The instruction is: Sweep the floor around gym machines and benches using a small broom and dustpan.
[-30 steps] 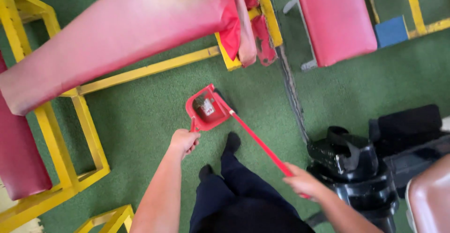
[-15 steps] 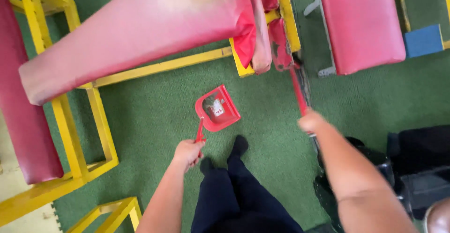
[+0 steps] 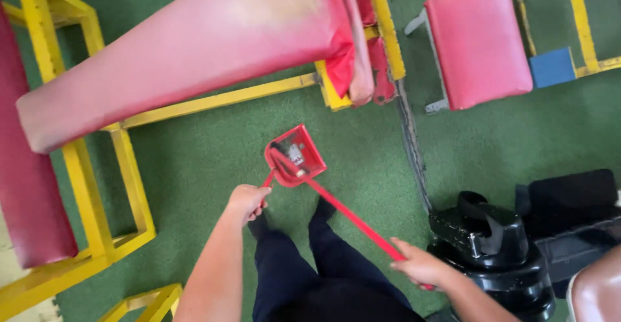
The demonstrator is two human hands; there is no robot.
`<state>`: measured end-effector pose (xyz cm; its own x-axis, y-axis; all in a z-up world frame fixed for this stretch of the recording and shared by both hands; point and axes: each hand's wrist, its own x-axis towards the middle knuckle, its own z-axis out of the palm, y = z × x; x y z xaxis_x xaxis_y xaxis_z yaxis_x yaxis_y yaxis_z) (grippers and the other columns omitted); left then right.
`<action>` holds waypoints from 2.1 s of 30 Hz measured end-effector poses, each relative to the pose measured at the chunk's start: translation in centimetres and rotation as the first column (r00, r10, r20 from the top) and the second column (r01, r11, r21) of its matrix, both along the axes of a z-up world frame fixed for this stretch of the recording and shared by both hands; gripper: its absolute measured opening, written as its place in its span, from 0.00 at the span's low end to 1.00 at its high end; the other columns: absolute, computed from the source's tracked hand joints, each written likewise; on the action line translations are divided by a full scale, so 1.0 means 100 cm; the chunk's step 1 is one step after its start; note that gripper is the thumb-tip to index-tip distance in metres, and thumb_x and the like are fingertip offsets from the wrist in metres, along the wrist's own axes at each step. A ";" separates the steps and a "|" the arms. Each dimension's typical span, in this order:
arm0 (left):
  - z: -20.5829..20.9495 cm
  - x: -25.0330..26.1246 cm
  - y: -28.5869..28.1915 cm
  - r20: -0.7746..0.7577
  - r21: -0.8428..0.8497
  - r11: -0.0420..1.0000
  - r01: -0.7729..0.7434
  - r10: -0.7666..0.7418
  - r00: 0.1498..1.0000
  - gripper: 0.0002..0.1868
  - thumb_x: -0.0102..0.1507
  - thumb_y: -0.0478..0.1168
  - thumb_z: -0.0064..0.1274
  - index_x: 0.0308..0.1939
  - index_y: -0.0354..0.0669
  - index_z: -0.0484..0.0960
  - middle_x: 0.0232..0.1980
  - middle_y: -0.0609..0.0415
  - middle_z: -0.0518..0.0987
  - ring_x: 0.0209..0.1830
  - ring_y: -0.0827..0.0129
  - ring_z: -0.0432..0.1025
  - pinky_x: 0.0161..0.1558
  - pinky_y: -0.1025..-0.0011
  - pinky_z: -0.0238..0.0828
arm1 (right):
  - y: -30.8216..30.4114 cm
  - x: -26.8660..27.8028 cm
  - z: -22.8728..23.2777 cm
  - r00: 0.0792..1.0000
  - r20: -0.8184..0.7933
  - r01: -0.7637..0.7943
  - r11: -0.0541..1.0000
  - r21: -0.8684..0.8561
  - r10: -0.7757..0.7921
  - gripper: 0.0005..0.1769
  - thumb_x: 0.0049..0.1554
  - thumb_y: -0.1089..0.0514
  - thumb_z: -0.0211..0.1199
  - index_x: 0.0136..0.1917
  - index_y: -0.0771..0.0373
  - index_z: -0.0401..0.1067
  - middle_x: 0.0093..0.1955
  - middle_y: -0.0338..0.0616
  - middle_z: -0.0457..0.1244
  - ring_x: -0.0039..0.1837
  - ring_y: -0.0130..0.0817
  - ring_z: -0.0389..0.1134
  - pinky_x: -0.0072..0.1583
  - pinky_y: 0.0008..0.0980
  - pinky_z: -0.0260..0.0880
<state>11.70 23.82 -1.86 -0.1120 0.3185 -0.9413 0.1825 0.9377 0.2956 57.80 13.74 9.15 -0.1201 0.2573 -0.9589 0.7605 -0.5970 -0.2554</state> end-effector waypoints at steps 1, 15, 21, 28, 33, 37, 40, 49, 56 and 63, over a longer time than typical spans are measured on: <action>0.005 -0.013 -0.007 0.049 -0.024 0.998 -0.054 0.055 0.997 0.14 0.65 0.48 0.57 0.31 0.43 0.79 0.22 0.55 0.74 0.12 0.74 0.60 0.15 0.71 0.49 | -0.004 0.004 0.010 0.989 0.029 0.146 0.984 -0.104 -0.144 0.46 0.59 0.54 0.63 0.84 0.41 0.45 0.33 0.41 0.58 0.28 0.30 0.53 0.31 0.33 0.53; 0.032 -0.216 -0.058 0.051 -0.003 0.993 -0.119 0.119 0.992 0.15 0.66 0.49 0.57 0.30 0.45 0.77 0.21 0.60 0.70 0.14 0.76 0.59 0.16 0.74 0.48 | 0.039 -0.022 -0.098 0.867 0.055 0.465 0.844 0.269 -0.495 0.27 0.57 0.55 0.63 0.69 0.58 0.63 0.25 0.37 0.53 0.25 0.31 0.51 0.28 0.37 0.50; 0.017 -0.232 -0.054 0.007 0.001 0.996 -0.095 0.095 0.995 0.16 0.65 0.47 0.57 0.28 0.42 0.77 0.21 0.58 0.72 0.14 0.74 0.62 0.16 0.72 0.52 | -0.056 -0.233 -0.190 0.953 0.302 -0.082 0.937 0.338 -0.026 0.20 0.52 0.56 0.59 0.57 0.63 0.66 0.42 0.58 0.66 0.44 0.53 0.69 0.47 0.50 0.70; -0.002 -0.233 -0.042 -0.021 0.097 0.995 -0.002 0.004 1.000 0.20 0.64 0.46 0.57 0.23 0.34 0.78 0.20 0.51 0.74 0.12 0.69 0.64 0.14 0.69 0.57 | -0.082 -0.307 -0.084 0.983 0.052 0.168 0.979 0.113 -0.175 0.43 0.55 0.56 0.63 0.81 0.45 0.53 0.38 0.45 0.65 0.33 0.36 0.64 0.34 0.36 0.65; 0.006 -0.239 -0.036 -0.009 0.095 0.995 -0.044 0.045 0.999 0.19 0.64 0.44 0.56 0.22 0.34 0.77 0.20 0.51 0.75 0.13 0.70 0.66 0.15 0.69 0.57 | -0.038 -0.223 -0.030 0.896 0.159 0.405 0.910 0.095 -0.415 0.45 0.58 0.57 0.62 0.83 0.38 0.48 0.32 0.37 0.56 0.29 0.28 0.53 0.31 0.32 0.53; 0.005 -0.237 -0.037 0.011 0.118 0.991 -0.056 0.055 0.998 0.18 0.63 0.42 0.55 0.22 0.34 0.77 0.20 0.52 0.76 0.13 0.69 0.66 0.15 0.68 0.58 | -0.010 -0.189 -0.059 0.859 0.215 0.434 0.884 0.175 -0.464 0.39 0.58 0.59 0.59 0.80 0.45 0.51 0.31 0.39 0.55 0.29 0.32 0.54 0.31 0.36 0.54; 0.003 -0.233 -0.039 0.003 0.133 0.990 -0.044 0.044 0.999 0.18 0.63 0.43 0.56 0.22 0.35 0.78 0.19 0.52 0.74 0.13 0.69 0.66 0.15 0.68 0.57 | -0.031 -0.182 -0.194 0.891 0.197 0.337 0.887 0.315 -0.408 0.21 0.55 0.58 0.60 0.62 0.63 0.69 0.33 0.43 0.61 0.32 0.37 0.63 0.34 0.44 0.65; -0.012 -0.275 -0.046 0.047 0.168 0.985 -0.027 0.019 0.999 0.23 0.64 0.47 0.59 0.21 0.35 0.76 0.18 0.52 0.72 0.12 0.69 0.63 0.14 0.69 0.56 | -0.054 -0.366 -0.034 0.913 0.040 0.408 0.911 -0.061 -0.406 0.49 0.54 0.63 0.55 0.83 0.33 0.44 0.27 0.37 0.53 0.25 0.30 0.51 0.27 0.31 0.50; 0.018 -0.331 -0.046 -0.009 0.081 0.994 -0.069 0.070 0.997 0.22 0.65 0.48 0.57 0.23 0.37 0.75 0.19 0.54 0.70 0.13 0.71 0.61 0.14 0.70 0.51 | 0.030 -0.282 -0.027 0.889 0.096 0.446 0.894 0.045 -0.448 0.46 0.59 0.65 0.55 0.84 0.38 0.44 0.28 0.32 0.54 0.26 0.24 0.51 0.27 0.26 0.52; 0.017 -0.300 -0.044 -0.070 0.122 0.988 -0.093 0.101 0.992 0.16 0.64 0.47 0.57 0.27 0.40 0.78 0.20 0.54 0.74 0.12 0.72 0.63 0.14 0.69 0.54 | 0.102 -0.332 -0.158 0.952 0.125 0.231 0.921 0.313 -0.281 0.24 0.52 0.62 0.59 0.63 0.59 0.65 0.31 0.46 0.61 0.30 0.38 0.62 0.31 0.40 0.61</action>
<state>-18.28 19.41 -0.17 -0.2172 0.4111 -0.8854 0.1184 0.9114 0.3941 24.60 23.93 -6.65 0.1397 0.5285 -0.8373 0.6378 -0.6949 -0.3322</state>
